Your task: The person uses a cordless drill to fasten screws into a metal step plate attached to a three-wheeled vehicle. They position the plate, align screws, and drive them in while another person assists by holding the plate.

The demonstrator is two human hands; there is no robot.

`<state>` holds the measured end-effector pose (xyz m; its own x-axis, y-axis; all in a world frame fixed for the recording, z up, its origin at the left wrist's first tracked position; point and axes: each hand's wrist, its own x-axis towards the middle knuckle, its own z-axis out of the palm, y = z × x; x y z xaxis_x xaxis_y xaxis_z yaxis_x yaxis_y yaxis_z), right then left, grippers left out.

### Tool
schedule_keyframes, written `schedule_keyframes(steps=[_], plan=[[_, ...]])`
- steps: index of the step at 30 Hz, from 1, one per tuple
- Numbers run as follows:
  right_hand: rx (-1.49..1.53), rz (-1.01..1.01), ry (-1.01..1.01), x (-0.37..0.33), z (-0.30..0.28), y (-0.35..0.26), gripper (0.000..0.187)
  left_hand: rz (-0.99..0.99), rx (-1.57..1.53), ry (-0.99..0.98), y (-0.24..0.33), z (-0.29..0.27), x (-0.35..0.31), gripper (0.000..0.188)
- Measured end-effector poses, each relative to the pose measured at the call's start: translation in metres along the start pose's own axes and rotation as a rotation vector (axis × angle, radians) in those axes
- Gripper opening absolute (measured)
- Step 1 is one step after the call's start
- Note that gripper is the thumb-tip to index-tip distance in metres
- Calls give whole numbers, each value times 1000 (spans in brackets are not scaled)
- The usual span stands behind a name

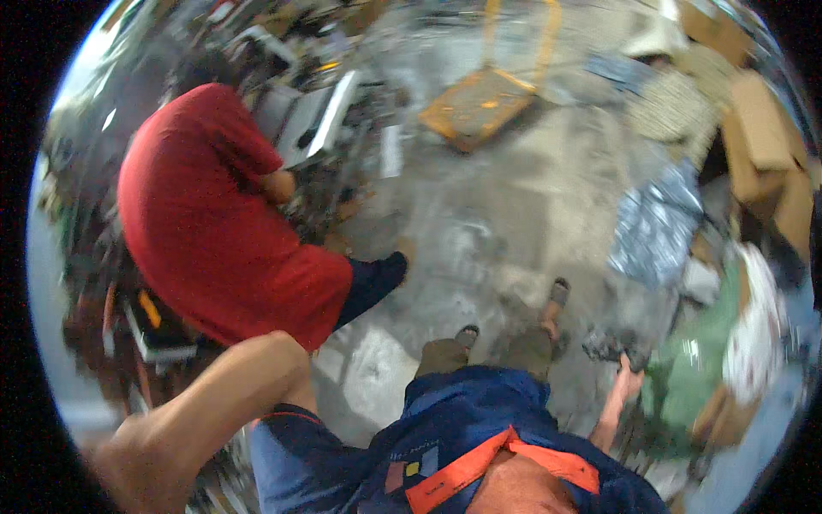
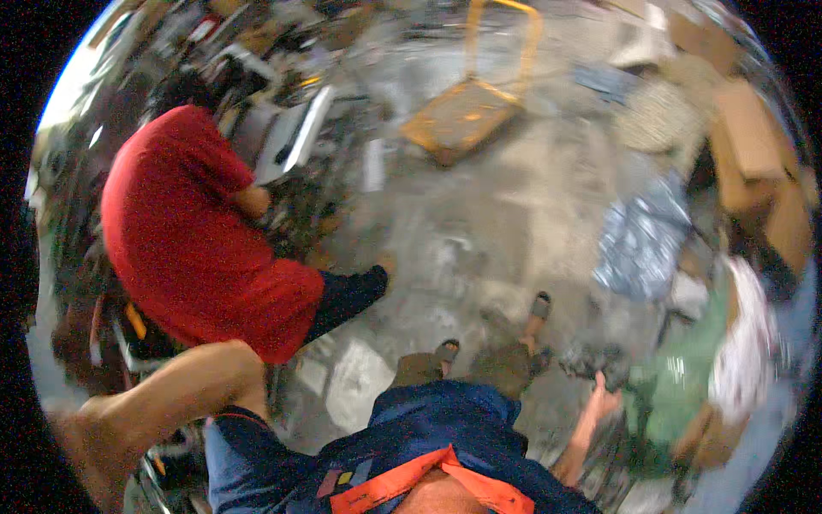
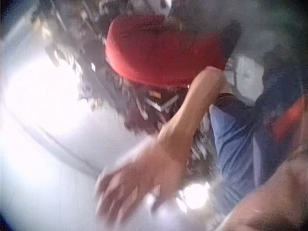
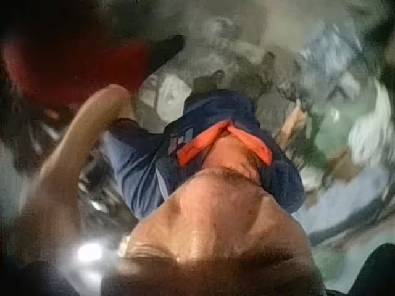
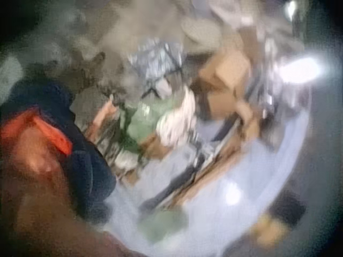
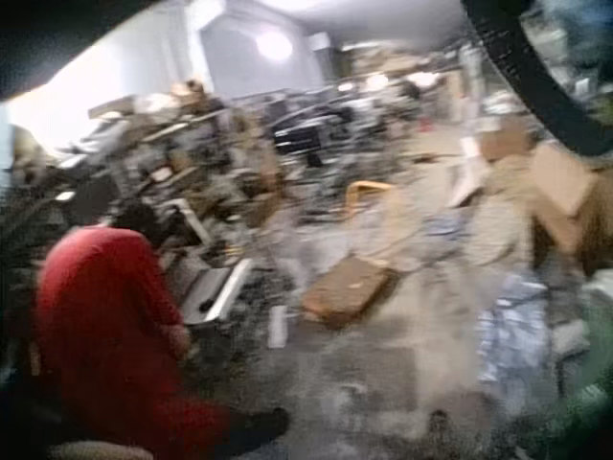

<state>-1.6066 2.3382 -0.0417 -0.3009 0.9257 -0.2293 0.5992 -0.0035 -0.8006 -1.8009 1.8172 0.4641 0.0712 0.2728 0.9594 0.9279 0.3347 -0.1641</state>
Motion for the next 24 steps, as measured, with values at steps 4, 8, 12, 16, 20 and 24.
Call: schedule_keyframes(steps=[4,8,12,16,20,24], plan=[[-112,314,-212,175,158,31,55,-852,468,-69,-18,98,-188,48],[-96,502,-393,314,319,101,57,-2087,746,-577,112,177,-424,49],[-144,334,-535,393,448,157,65,-2597,570,-1673,319,162,-454,51],[-695,214,-427,419,538,189,85,-3017,547,-739,374,152,-393,46],[-449,458,-522,416,577,218,80,-3304,660,-711,352,194,-388,40],[-557,399,-627,397,589,237,69,-3226,515,-866,357,227,-406,39]])
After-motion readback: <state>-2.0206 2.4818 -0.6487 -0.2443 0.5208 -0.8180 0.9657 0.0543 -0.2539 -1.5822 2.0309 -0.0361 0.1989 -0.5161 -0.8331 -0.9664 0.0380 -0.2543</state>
